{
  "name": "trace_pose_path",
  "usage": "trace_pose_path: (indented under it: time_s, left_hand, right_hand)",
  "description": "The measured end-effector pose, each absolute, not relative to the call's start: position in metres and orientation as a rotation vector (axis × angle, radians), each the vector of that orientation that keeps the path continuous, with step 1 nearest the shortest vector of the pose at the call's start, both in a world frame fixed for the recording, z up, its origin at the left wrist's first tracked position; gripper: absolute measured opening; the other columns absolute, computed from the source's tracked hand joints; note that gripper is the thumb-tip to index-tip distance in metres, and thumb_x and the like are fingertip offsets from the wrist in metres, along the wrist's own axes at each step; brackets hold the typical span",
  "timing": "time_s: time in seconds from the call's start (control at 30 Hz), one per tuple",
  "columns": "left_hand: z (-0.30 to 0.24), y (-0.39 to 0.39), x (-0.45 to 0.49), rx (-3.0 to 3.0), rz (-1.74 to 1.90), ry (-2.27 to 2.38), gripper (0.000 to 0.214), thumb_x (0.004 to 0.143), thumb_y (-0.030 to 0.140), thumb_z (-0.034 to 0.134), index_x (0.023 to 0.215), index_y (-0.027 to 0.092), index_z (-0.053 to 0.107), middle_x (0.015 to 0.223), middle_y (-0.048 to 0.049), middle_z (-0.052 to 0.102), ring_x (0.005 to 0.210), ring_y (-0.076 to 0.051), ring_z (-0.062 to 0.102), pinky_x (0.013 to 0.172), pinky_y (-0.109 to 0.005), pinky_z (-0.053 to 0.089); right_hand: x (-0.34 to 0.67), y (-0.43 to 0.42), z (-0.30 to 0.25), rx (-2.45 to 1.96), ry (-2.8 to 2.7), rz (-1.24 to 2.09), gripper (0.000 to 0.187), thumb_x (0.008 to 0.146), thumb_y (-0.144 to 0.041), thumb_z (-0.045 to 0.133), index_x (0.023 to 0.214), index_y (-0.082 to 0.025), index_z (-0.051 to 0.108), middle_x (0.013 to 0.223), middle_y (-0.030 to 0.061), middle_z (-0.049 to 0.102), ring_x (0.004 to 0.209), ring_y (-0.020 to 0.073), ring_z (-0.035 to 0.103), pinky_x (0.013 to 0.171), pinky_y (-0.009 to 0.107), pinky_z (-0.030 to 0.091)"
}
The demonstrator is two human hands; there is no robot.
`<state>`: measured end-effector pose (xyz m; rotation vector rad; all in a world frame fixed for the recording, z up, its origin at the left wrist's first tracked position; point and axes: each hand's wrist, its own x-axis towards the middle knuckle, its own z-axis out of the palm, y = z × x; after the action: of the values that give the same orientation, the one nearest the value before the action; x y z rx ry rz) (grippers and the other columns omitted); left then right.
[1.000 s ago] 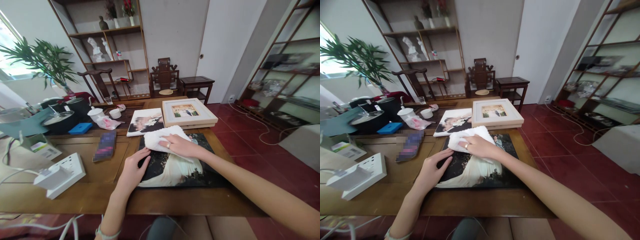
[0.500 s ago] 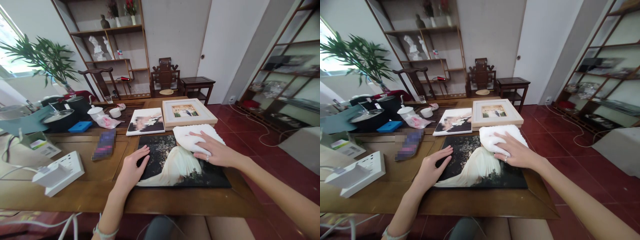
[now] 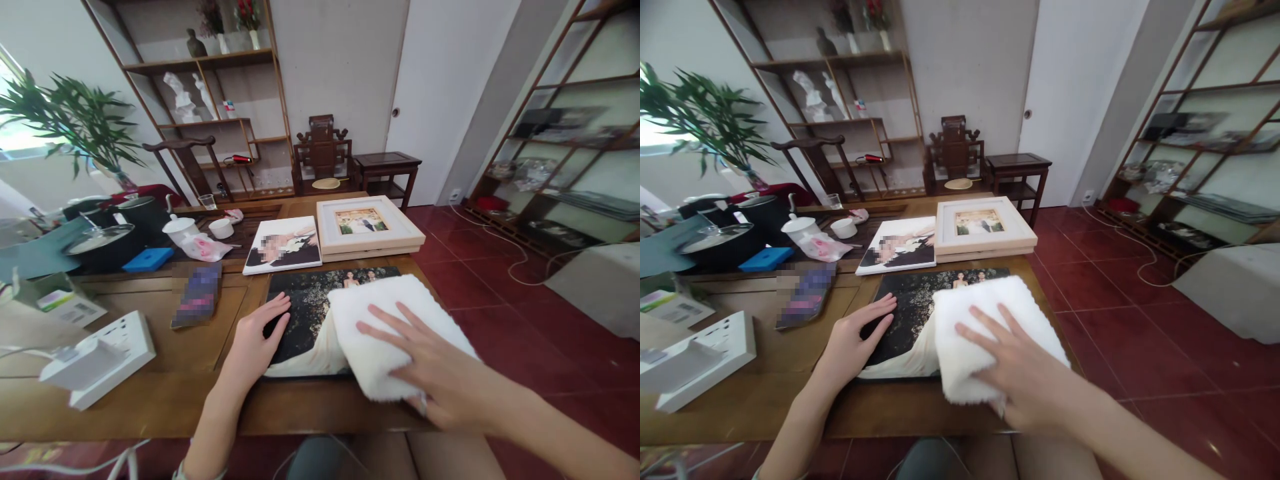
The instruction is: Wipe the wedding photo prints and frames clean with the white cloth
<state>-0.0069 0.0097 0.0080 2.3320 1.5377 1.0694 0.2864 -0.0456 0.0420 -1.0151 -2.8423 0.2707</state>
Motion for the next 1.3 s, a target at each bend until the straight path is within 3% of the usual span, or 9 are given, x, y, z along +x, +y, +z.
trace_pose_path:
  time_s: [0.13, 0.27, 0.4, 0.57, 0.67, 0.83, 1.07, 1.23, 1.3]
  left_hand:
    - [0.007, 0.011, -0.007, 2.338, 1.057, 1.54, 0.025, 0.084, 0.027, 0.053, 0.099, 0.016, 0.07, 0.109, -0.0096, 0.069, 0.108, -0.024, 0.061, 0.097, -0.041, 0.048]
    - [0.008, 0.01, -0.007, 2.339, 1.051, 1.529, 0.024, 0.084, 0.027, 0.054, 0.1, 0.016, 0.07, 0.11, -0.0092, 0.069, 0.109, -0.024, 0.061, 0.097, -0.041, 0.047]
    - [0.008, 0.009, -0.008, 2.343, 1.055, 1.519, 0.024, 0.085, 0.026, 0.054, 0.099, 0.016, 0.07, 0.109, -0.0092, 0.069, 0.109, -0.024, 0.061, 0.097, -0.041, 0.048]
    - [0.007, 0.009, -0.008, 2.349, 1.068, 1.513, 0.024, 0.085, 0.025, 0.053, 0.098, 0.015, 0.07, 0.108, -0.01, 0.07, 0.109, -0.023, 0.061, 0.096, -0.039, 0.048]
    - [0.007, 0.01, -0.008, 2.361, 1.082, 1.518, 0.024, 0.085, 0.025, 0.053, 0.097, 0.014, 0.071, 0.107, -0.0101, 0.07, 0.107, -0.023, 0.062, 0.096, -0.038, 0.049]
    - [0.005, 0.011, -0.008, 2.382, 1.099, 1.514, 0.024, 0.085, 0.024, 0.053, 0.096, 0.014, 0.071, 0.105, -0.0103, 0.071, 0.106, -0.023, 0.063, 0.095, -0.037, 0.049]
    - [0.004, 0.012, -0.009, 2.406, 1.099, 1.504, 0.024, 0.085, 0.024, 0.052, 0.096, 0.013, 0.071, 0.106, -0.0102, 0.07, 0.106, -0.023, 0.063, 0.094, -0.037, 0.05]
    - [0.004, 0.012, -0.009, 2.435, 1.078, 1.475, 0.025, 0.086, 0.023, 0.051, 0.096, 0.013, 0.071, 0.106, -0.0106, 0.07, 0.107, -0.023, 0.062, 0.094, -0.037, 0.05]
    - [0.004, 0.012, -0.009, 2.436, 1.08, 1.472, 0.025, 0.086, 0.023, 0.05, 0.095, 0.013, 0.071, 0.106, -0.0106, 0.07, 0.106, -0.023, 0.063, 0.093, -0.037, 0.05]
  right_hand:
    - [0.277, -0.075, 0.049, -0.926, -2.923, 0.461, 0.042, 0.057, -0.011, 0.058, 0.094, -0.027, 0.07, 0.15, 0.003, 0.024, 0.136, 0.0405, 0.009, 0.104, 0.069, 0.003]
    - [0.28, -0.058, 0.049, -0.922, -2.892, 0.418, 0.051, 0.059, -0.01, 0.055, 0.106, -0.026, 0.066, 0.149, 0.0027, 0.027, 0.137, 0.0344, 0.011, 0.107, 0.064, 0.007]
    - [0.291, -0.008, 0.041, -0.949, -2.796, 0.211, 0.038, 0.073, -0.013, 0.051, 0.107, -0.019, 0.065, 0.145, 0.0102, 0.034, 0.138, 0.027, 0.015, 0.109, 0.057, 0.011]
    - [0.299, 0.049, 0.029, -1.066, -2.698, 0.055, 0.031, 0.081, -0.016, 0.045, 0.106, -0.014, 0.063, 0.139, 0.019, 0.043, 0.136, 0.0267, 0.023, 0.108, 0.056, 0.018]
    - [0.297, 0.056, 0.028, -1.063, -2.693, 0.015, 0.032, 0.079, -0.015, 0.045, 0.106, -0.014, 0.064, 0.137, 0.018, 0.045, 0.135, 0.0281, 0.024, 0.106, 0.057, 0.019]
    - [0.283, 0.011, 0.029, -1.083, -2.713, 0.086, 0.042, 0.07, -0.011, 0.049, 0.106, -0.021, 0.065, 0.146, 0.0091, 0.034, 0.137, 0.0305, 0.018, 0.106, 0.062, 0.012]
    - [0.27, -0.072, 0.024, -0.965, -2.771, 0.325, 0.02, 0.063, -0.019, 0.059, 0.08, -0.023, 0.069, 0.153, 0.0056, 0.016, 0.136, 0.0412, 0.006, 0.101, 0.07, -0.002]
    - [0.274, -0.054, 0.032, -0.982, -2.796, 0.307, 0.044, 0.062, -0.014, 0.055, 0.104, -0.023, 0.065, 0.149, 0.0061, 0.028, 0.137, 0.0367, 0.013, 0.103, 0.069, 0.004]
    - [0.277, -0.034, 0.035, -0.993, -2.78, 0.269, 0.045, 0.066, -0.012, 0.051, 0.108, -0.022, 0.063, 0.147, 0.0049, 0.032, 0.137, 0.0322, 0.016, 0.106, 0.065, 0.008]
